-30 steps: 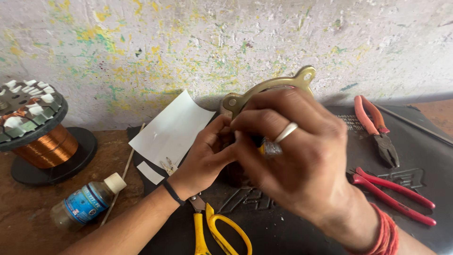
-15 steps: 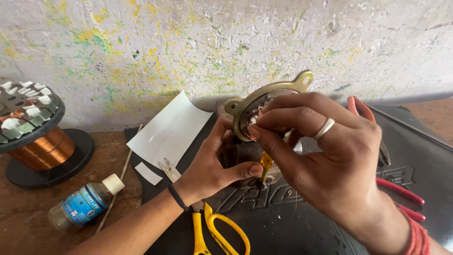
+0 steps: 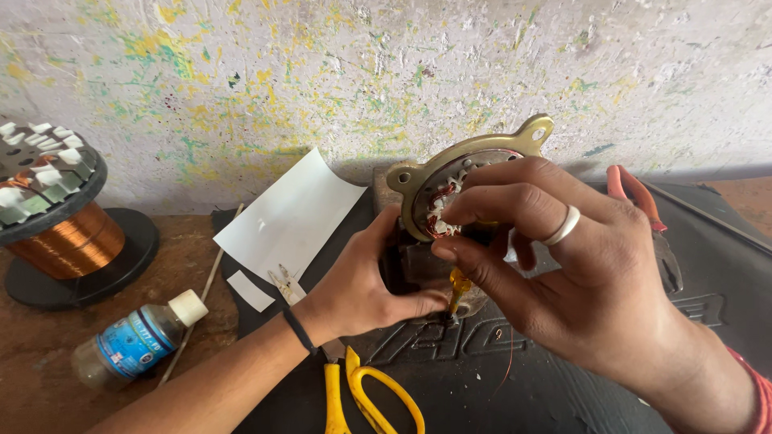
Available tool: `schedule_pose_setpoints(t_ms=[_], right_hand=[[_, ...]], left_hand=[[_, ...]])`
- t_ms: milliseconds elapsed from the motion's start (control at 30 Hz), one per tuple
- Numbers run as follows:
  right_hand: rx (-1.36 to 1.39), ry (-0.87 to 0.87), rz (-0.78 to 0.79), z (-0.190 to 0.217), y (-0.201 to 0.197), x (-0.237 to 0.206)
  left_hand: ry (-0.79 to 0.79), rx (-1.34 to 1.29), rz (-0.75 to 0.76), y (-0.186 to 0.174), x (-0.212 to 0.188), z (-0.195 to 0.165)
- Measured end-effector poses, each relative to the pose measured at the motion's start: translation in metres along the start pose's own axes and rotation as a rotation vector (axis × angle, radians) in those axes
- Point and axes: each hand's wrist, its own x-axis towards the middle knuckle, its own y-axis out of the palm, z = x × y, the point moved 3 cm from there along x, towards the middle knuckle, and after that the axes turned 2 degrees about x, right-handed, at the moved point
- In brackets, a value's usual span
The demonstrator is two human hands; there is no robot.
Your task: The person winds copper wire around the slots of a motor stator, using a yellow-handled screwdriver to push the wire into place. They rotate the stator to access different slots and continue winding until the slots are filled.
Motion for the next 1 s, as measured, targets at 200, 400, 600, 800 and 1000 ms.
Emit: schedule_pose_setpoints(t_ms=[200,400,600,800,1000], right_hand=[[-0.049,0.034,-0.054,-0.002,0.002,-0.004],[-0.083,0.047,-0.081,-0.003,-0.001,-0.002],[-0.045,0.046,-0.108,-0.006,-0.008,-0.003],[0.031,0.153,-0.17,-0.012,-0.012,-0.012],[0.102,0.286,-0.188,-0.023,-0.016,-0.025]], left_hand=[[-0.03,-0.014,-0.002,0.004,0.002,0.001],[-0.126,-0.125,-0.022,0.006,0.007,0.002],[-0.144,-0.053,-0.036,0.007,0.009,0.001],[-0.101,-0.031,-0.044,0.008,0.011,-0.002],[-0.104,0.039,-0.053,0.009,0.011,-0.003]])
